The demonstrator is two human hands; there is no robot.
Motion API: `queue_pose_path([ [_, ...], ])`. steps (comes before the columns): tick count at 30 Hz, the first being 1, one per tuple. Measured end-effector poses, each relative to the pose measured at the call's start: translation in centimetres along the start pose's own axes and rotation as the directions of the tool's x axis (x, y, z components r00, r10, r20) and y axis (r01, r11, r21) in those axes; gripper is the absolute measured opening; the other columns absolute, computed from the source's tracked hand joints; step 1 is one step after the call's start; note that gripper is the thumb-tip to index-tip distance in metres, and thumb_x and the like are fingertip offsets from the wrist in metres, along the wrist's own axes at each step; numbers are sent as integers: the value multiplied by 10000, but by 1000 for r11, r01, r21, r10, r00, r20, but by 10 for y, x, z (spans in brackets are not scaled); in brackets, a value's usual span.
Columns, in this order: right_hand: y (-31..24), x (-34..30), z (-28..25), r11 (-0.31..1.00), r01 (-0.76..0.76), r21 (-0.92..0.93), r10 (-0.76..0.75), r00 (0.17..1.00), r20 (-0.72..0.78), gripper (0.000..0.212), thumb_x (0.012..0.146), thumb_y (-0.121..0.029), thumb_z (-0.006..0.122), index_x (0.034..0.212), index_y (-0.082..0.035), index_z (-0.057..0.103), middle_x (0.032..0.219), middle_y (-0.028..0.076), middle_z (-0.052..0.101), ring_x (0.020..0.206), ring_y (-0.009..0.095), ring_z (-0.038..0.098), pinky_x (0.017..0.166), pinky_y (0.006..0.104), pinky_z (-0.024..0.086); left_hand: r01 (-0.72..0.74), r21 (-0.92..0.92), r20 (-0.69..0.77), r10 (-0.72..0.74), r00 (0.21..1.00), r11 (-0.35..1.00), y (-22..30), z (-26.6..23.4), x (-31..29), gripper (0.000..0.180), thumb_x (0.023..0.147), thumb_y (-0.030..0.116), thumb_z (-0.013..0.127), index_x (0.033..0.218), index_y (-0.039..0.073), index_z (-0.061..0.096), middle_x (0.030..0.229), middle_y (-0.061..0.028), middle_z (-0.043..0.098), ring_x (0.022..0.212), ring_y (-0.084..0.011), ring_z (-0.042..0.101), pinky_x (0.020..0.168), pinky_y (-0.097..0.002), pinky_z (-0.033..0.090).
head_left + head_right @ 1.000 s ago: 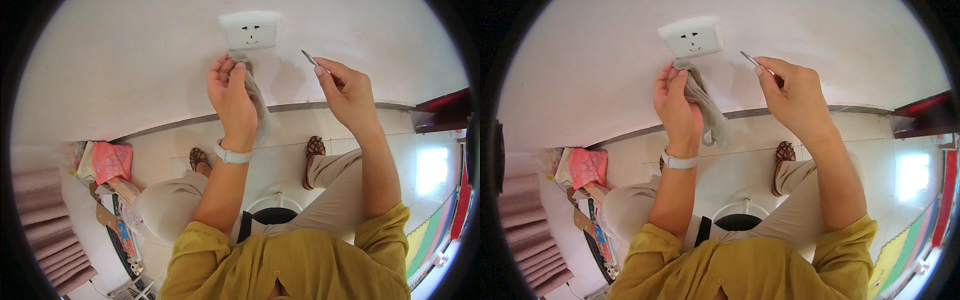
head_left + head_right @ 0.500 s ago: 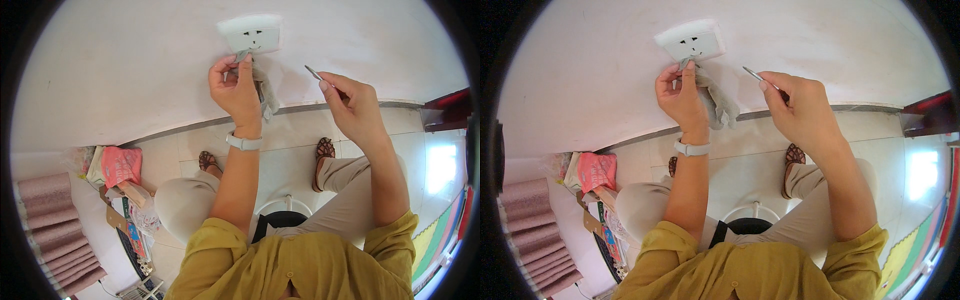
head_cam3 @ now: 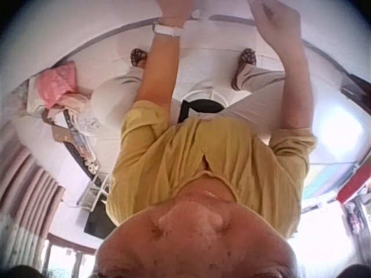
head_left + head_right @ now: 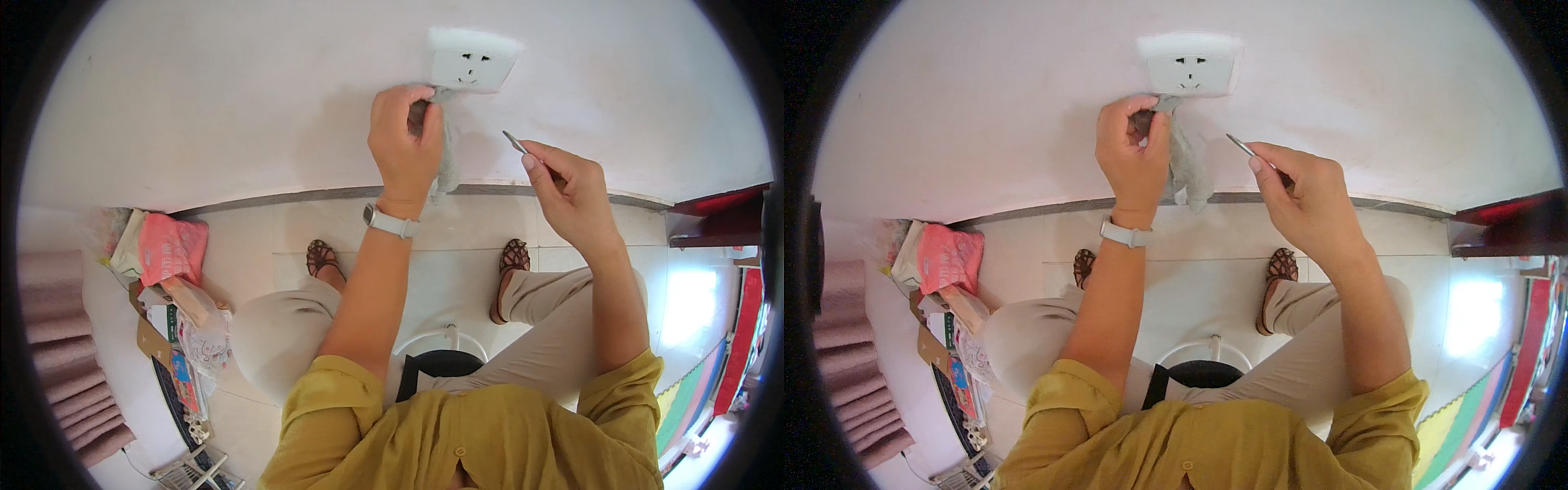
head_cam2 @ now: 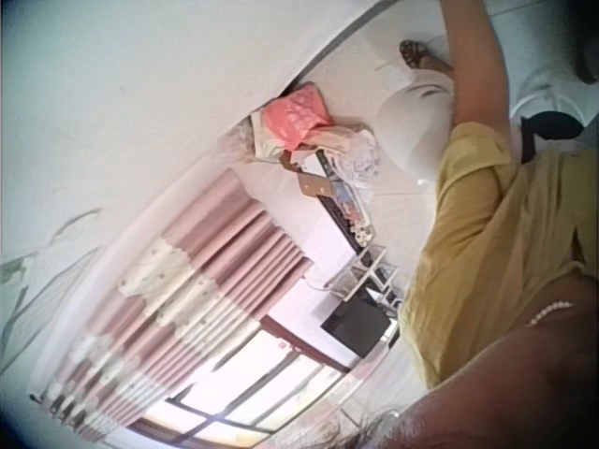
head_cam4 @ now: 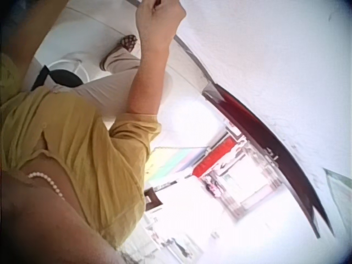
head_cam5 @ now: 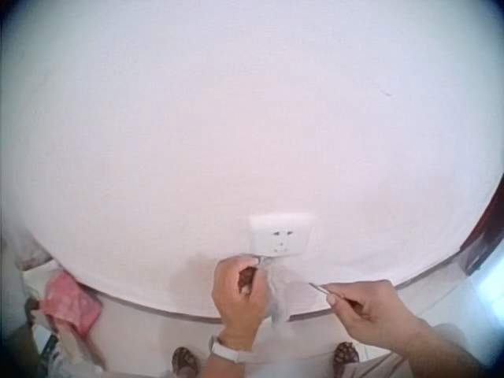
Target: The person cleans a wall-mounted electrical socket by using a screwdriver to press and move a cloth into the openings and across the surface.
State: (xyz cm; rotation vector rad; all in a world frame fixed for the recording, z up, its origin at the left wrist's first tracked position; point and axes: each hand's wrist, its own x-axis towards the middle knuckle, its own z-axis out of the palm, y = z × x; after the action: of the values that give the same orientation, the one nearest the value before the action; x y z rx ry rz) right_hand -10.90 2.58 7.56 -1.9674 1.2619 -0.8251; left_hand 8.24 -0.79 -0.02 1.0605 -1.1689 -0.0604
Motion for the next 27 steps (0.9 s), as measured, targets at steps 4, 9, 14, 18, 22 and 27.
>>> queue_pose_path([
  [4, 3, -1, 1, 1000, 20, -22, -20, 999, 28, 201, 887, -80, 568, 1051, 14, 636, 589, 67, 507, 510, 88, 382, 469, 235, 337, -13, 74, 39, 11, 999, 997, 7, -1, 7, 177, 721, 1, 681, 874, 39, 602, 836, -41, 570, 646, -108, 560, 568, -224, 471],
  [9, 1, -3, 0, 997, 47, -67, -43, 997, 56, 198, 880, -74, 578, 1047, 15, 637, 602, 74, 526, 506, 98, 391, 469, 243, 346, -53, 107, 135, 39, 990, 993, 4, -7, 17, 246, 672, 57, 771, 837, 42, 588, 818, -38, 572, 621, -119, 543, 539, -237, 454],
  [14, 8, -2, 0, 995, 61, -76, -55, 995, 82, 194, 872, -64, 585, 1042, 13, 641, 631, 90, 553, 515, 117, 423, 483, 253, 369, -154, 199, 71, 143, 987, 968, 7, 3, 17, 297, 638, 106, 823, 772, 36, 567, 749, -40, 573, 598, -136, 528, 523, -253, 437],
  [18, 3, -1, 2, 990, 92, -104, -86, 995, 58, 188, 868, -65, 595, 1033, 13, 640, 652, 105, 579, 513, 148, 445, 490, 254, 379, -185, 168, 97, 170, 981, 968, 8, -3, 20, 263, 660, 90, 810, 738, 27, 566, 707, -42, 566, 586, -138, 516, 524, -244, 432],
  [22, 1, -1, -2, 989, 100, -113, -89, 991, 97, 188, 865, -64, 600, 1032, 10, 643, 650, 99, 573, 512, 144, 443, 490, 253, 379, -146, 149, 101, 132, 986, 978, 3, -12, 19, 247, 669, 78, 804, 741, 23, 574, 714, -33, 570, 594, -124, 522, 531, -236, 433],
  [27, 7, -5, -7, 985, 127, -113, -119, 990, 79, 189, 860, -40, 600, 1036, 14, 645, 628, 70, 552, 514, 106, 428, 479, 235, 361, 237, 1, 40, -237, 971, 971, 14, -9, 8, 203, 727, 43, 754, 842, 6, 591, 796, -21, 590, 661, -76, 545, 599, -210, 473],
])
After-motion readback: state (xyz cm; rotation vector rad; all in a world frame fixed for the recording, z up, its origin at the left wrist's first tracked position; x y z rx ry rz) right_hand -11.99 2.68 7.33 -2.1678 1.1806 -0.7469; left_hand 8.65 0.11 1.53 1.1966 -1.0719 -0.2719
